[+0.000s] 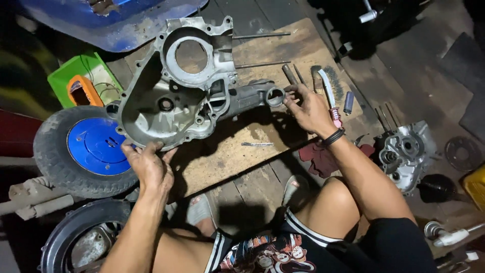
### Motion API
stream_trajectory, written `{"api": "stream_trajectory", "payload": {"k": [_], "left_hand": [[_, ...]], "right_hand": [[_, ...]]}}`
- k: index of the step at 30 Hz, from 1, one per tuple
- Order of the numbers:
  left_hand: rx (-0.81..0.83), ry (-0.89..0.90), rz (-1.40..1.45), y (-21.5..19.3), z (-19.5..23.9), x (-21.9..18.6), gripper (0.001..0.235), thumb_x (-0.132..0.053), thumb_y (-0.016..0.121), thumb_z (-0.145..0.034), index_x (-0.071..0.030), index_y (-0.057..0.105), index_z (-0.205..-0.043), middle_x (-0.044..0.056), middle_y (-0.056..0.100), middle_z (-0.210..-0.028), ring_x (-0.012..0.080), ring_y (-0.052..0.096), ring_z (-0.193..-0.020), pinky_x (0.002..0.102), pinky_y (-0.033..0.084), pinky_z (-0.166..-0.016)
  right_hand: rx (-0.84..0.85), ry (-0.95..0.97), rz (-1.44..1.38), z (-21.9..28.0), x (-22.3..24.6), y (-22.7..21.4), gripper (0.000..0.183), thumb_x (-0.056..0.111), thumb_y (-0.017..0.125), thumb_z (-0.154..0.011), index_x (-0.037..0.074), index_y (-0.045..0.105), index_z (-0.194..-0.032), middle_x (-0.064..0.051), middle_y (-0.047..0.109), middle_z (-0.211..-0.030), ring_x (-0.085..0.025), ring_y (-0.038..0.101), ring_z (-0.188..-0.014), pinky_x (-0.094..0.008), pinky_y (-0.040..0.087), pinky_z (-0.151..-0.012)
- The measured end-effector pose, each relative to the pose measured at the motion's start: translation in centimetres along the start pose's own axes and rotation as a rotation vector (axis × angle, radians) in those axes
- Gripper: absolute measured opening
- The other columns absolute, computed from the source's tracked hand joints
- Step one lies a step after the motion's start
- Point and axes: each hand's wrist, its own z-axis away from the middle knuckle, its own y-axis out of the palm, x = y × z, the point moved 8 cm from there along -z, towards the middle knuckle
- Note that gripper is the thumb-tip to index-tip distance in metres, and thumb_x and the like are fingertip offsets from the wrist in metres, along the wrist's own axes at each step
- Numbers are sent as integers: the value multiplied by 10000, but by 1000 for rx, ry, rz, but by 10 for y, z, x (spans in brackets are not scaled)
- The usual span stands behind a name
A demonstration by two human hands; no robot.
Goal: Cleaning and inspecting a motorcycle engine casing using scrapers and brushes
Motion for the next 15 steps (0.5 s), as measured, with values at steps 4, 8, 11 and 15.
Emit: {"api": "stream_trajectory", "payload": {"k": [4, 8, 11, 15], "left_hand": [[5, 23, -28, -4, -6, 9, 542, 16, 597, -766, -166, 348, -1211, 37, 472, -1202, 219, 516, -976, 499, 706, -736], [3, 99, -86, -7, -23, 17, 571, -5, 637, -770, -162, 364, -1246, 39, 470, -1207, 217, 528, -1006, 414, 662, -677], [-8, 190, -79, -8, -26, 15, 576, -3, 660, -750, -154, 385, -1233, 50, 478, -1174, 199, 521, -1003, 379, 602, -667], [6, 318, -92, 22, 11, -19, 549, 37, 665, -719, -148, 426, -1177, 21, 423, -1079, 139, 455, -1031, 259, 480, -824]], "right_hand": [[26, -31, 3, 2, 33, -10, 465, 305, 759, -831, 160, 654, -1260, -152, 761, -1063, -453, 697, -969, -596, 510, -845], [59, -137, 35, -1, 51, -6, 794, 300, 817, -818, 94, 472, -1504, -285, 648, -1288, -545, 629, -1121, -672, 457, -989], [28, -153, 21, -15, 38, 10, 801, 330, 850, -840, 98, 465, -1503, -314, 617, -1301, -559, 597, -1180, -669, 443, -1024], [-30, -142, -59, -30, 28, 15, 733, 324, 867, -832, 77, 506, -1421, -285, 648, -1261, -526, 609, -1185, -646, 454, -1013]]}}
